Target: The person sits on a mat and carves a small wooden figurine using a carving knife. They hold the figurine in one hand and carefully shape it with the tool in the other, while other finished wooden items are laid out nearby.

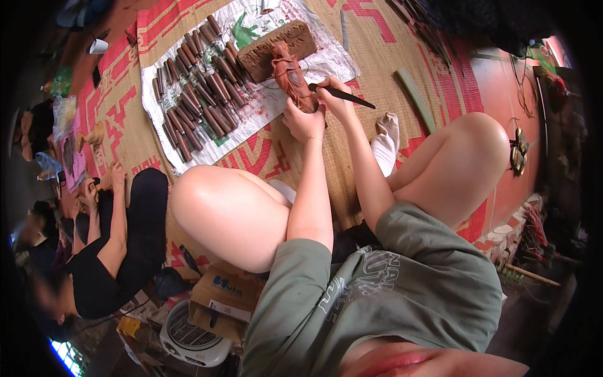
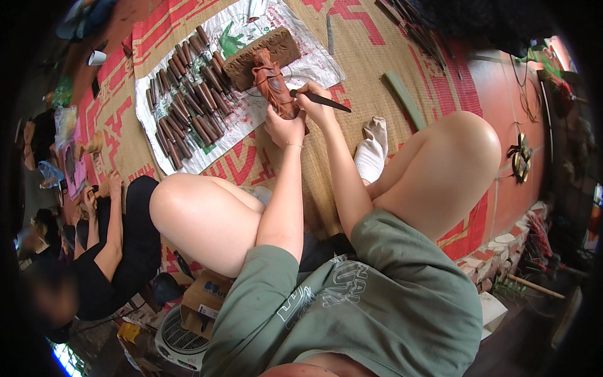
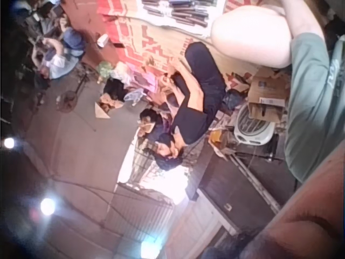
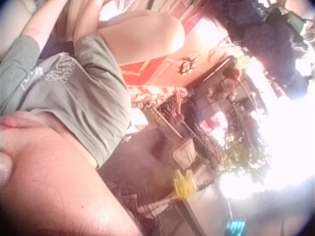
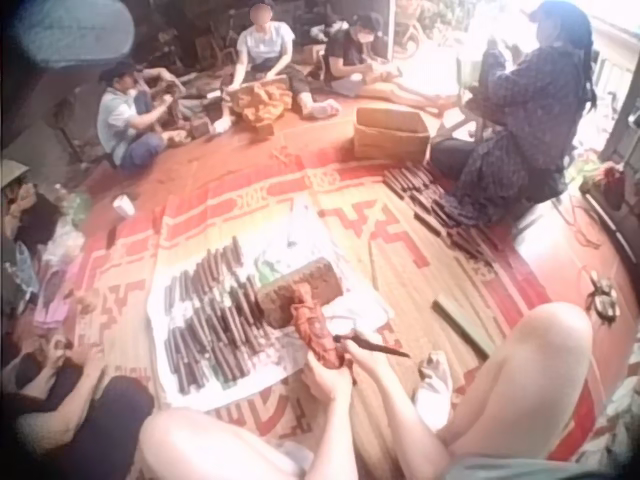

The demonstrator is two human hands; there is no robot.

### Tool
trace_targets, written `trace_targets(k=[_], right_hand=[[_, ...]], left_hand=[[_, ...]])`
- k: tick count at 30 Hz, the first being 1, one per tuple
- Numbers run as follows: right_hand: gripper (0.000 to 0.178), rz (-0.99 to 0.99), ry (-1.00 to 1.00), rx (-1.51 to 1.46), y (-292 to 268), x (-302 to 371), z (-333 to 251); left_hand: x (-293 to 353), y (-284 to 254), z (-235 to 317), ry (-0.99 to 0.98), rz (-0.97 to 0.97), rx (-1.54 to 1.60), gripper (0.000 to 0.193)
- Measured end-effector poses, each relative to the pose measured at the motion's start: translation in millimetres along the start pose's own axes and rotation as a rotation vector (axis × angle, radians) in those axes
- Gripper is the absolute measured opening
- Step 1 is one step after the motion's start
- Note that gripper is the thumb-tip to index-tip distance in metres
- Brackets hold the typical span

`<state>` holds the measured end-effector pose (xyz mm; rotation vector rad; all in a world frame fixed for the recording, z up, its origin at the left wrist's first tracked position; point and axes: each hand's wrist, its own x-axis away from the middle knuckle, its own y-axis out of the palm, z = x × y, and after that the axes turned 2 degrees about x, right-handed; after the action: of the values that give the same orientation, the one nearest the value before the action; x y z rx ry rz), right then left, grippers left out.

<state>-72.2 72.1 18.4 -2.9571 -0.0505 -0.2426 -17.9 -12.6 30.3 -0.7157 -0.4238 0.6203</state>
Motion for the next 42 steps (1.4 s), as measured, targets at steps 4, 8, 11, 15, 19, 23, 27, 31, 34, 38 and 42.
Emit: trace_targets(k=[4, 8, 11, 15, 19, 23, 27, 31, 34, 38, 42], right_hand=[[0.011, -0.035, -0.030, 0.003, -1, -2, 1], [0.014, -0.004, -0.074, 0.083, -11, 1, -2], [0.014, -0.010, -0.031, -0.047, -15, -4, 1], [0.021, -0.072, -0.034, -0.200, -12, -12, 2], [0.022, -0.160, 0.085, -0.132, -17, -20, 5], [0.021, -0.213, 0.047, -0.099, -16, -31, 5], [0.021, -0.236, 0.065, -0.073, -18, -36, 3], [0.018, -0.136, 0.046, 0.091, -25, -31, 3], [0.018, -0.088, 0.060, -0.095, -39, -33, 5], [0.016, -0.174, 0.092, -0.121, -23, -30, -13], [0.019, -0.214, 0.073, -0.035, -21, -31, -8]], left_hand=[[0, 0, -2, 0.007, 0.008, -0.008, 0.081], [-1, -2, -1, -0.026, -0.020, 0.004, 0.081], [-2, -3, 0, -0.041, -0.030, 0.030, 0.082], [0, 1, -5, 0.011, 0.021, 0.016, 0.079], [-1, -1, -2, -0.005, -0.004, 0.010, 0.078], [-1, -2, 0, -0.012, -0.007, 0.007, 0.078], [0, 1, -2, -0.008, 0.018, 0.001, 0.079], [0, 1, -4, -0.002, 0.011, -0.006, 0.079], [-2, -1, -1, -0.006, -0.019, 0.012, 0.079], [-1, 1, -4, 0.002, 0.019, -0.008, 0.081], [0, -4, 4, -0.031, -0.023, -0.009, 0.081]])
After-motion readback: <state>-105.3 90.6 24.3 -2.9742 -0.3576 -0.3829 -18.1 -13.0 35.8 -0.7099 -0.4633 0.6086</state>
